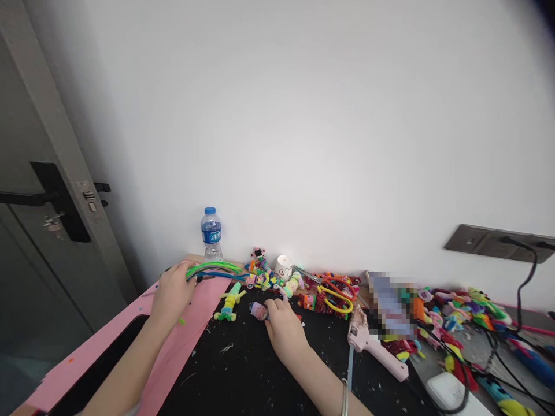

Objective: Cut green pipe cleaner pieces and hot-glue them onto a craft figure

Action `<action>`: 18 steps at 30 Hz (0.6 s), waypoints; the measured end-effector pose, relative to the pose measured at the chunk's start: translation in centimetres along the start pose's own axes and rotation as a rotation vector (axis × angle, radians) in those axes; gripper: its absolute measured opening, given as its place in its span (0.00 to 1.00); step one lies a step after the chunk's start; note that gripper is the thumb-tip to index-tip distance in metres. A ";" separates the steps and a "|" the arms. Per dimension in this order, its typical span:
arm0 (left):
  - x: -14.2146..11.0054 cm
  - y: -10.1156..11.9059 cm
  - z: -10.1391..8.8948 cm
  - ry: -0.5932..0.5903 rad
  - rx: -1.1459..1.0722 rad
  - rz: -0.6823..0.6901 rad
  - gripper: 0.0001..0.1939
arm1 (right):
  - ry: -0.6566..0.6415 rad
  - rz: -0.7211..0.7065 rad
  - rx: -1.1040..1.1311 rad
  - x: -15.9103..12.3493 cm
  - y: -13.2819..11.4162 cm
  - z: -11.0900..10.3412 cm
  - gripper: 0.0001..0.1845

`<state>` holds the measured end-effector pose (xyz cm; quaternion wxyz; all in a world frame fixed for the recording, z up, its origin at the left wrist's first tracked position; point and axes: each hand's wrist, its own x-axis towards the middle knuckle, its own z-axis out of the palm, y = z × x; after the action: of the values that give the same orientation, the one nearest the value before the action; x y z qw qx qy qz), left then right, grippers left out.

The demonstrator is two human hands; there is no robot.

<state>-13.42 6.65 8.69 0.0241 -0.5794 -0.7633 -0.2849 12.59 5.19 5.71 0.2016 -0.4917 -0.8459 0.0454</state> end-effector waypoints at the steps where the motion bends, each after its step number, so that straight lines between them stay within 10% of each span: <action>1: 1.0 -0.3 0.2 -0.028 0.040 -0.009 0.14 | 0.019 0.000 0.004 0.3 -0.2 0.0 0.15; 8: 3.7 -1.4 1.7 -0.218 0.169 -0.001 0.13 | 0.115 -0.028 0.084 -1.3 0.1 -1.6 0.15; 18: 3.8 -1.7 1.4 -0.112 0.104 0.063 0.12 | 0.205 0.007 0.188 -5.1 2.7 -3.2 0.17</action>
<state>-15.81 10.34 8.28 0.0202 -0.6161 -0.7586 -0.2112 18.21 1.85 6.44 0.3319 -0.4755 -0.8113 0.0746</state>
